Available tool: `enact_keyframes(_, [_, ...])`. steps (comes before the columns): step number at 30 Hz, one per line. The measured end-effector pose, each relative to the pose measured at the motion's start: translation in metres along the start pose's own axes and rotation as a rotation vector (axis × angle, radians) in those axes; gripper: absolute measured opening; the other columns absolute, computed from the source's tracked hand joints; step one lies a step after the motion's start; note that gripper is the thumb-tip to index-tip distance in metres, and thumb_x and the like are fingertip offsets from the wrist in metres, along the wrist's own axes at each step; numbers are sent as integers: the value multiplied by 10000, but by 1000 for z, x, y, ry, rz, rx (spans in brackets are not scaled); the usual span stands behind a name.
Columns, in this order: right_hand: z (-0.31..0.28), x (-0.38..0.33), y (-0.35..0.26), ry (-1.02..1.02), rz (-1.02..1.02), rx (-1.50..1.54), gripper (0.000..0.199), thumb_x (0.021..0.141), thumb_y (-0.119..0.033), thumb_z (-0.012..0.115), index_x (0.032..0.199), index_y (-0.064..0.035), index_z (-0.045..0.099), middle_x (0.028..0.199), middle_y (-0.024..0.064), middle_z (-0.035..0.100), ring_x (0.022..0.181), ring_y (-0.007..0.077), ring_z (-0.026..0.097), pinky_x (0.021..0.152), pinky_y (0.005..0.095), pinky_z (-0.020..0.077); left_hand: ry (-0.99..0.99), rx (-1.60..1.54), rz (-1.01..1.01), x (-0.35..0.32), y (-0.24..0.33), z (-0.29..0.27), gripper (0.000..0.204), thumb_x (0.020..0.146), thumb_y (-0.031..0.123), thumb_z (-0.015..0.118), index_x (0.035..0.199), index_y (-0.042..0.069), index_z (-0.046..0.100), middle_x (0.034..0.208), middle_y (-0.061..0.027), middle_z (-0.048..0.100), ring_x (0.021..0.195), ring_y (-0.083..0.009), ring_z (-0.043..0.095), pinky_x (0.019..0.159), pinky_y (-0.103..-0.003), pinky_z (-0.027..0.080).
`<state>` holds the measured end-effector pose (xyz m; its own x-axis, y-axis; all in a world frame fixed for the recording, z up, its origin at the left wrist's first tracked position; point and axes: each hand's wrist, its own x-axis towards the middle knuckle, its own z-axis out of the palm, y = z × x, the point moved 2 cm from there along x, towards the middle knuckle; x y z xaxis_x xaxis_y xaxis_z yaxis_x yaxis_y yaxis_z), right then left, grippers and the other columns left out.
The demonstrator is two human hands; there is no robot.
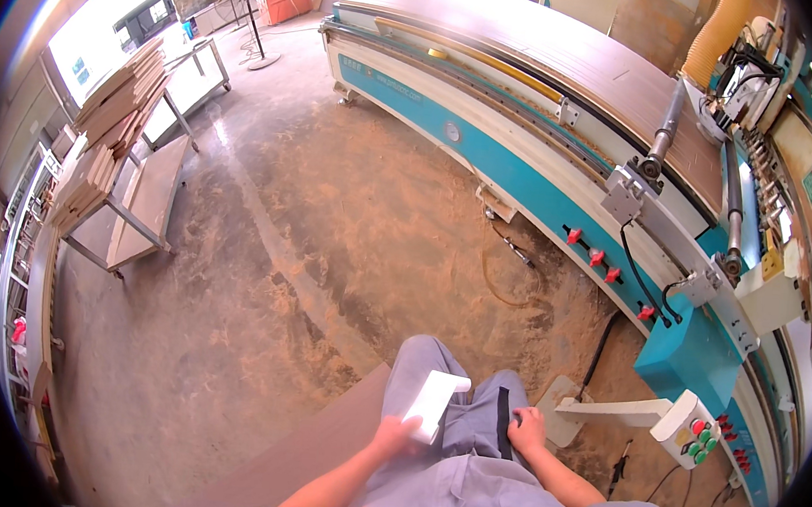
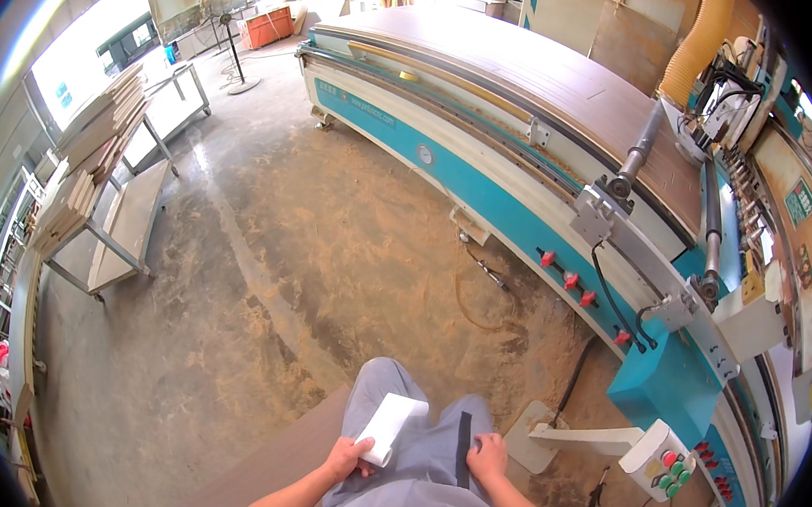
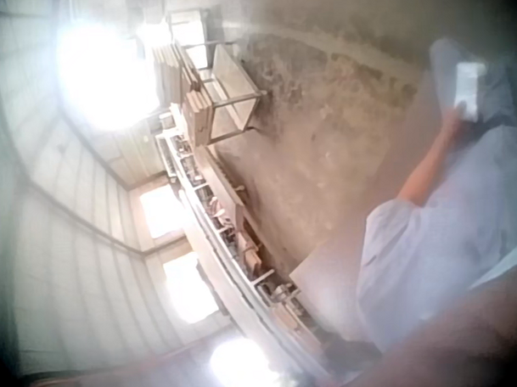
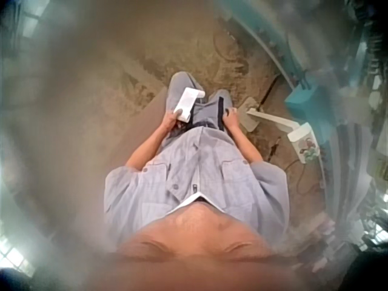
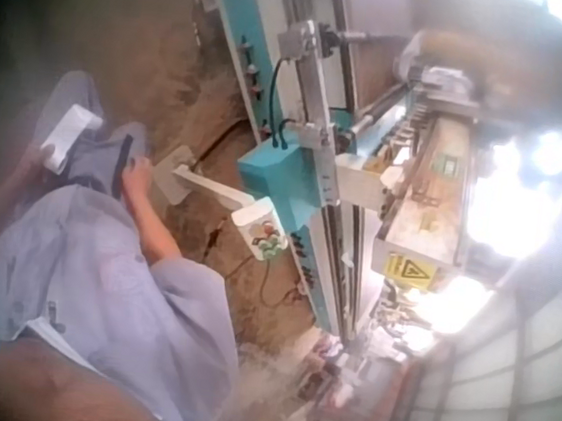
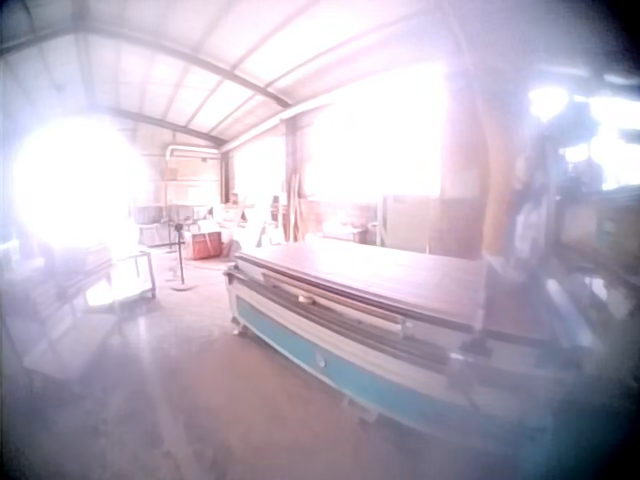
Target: The person sits on the floor, then stands and applies small white labels to various cut wooden pieces on a large workbench. They then pick up a large wooden frame and carry it to a stack of similar pieces.
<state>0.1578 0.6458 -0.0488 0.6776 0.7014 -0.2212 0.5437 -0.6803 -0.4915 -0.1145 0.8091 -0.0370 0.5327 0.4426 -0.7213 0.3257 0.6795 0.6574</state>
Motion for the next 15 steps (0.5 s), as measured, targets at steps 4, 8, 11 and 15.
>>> enact_keyframes(4, [3, 3, -2, -3, -11, -6, 260, 706, -148, 555, 942, -72, 633, 1008, 139, 551, 1019, 313, 494, 901, 385, 412, -13, 2, 18, 2, -1, -4, 447, 839, 354, 581, 815, -91, 619, 697, -154, 638, 447, -178, 551, 484, -292, 480])
enact_keyframes(8, [4, 7, -10, -13, -12, -5, 264, 707, -146, 548, 947, -71, 631, 1008, 144, 550, 1021, 314, 494, 902, 386, 412, -25, -7, 24, 4, 4, -9, 454, 836, 357, 585, 822, -96, 618, 709, -161, 642, 450, -180, 555, 469, -288, 475])
enact_keyframes(11, [7, 10, -12, 0, -27, -19, 249, 706, -142, 560, 936, -84, 635, 1008, 128, 552, 1012, 305, 499, 890, 386, 419, -22, -7, 23, 5, 7, -11, 457, 835, 357, 586, 827, -99, 618, 717, -164, 645, 448, -180, 556, 462, -281, 472])
enact_keyframes(15, [9, 13, -16, 7, -38, -34, 240, 706, -138, 563, 929, -85, 636, 1011, 125, 553, 1011, 302, 500, 887, 385, 421, -15, -12, 18, 1, 17, -12, 456, 837, 354, 584, 829, -100, 617, 718, -162, 645, 443, -179, 553, 460, -278, 470])
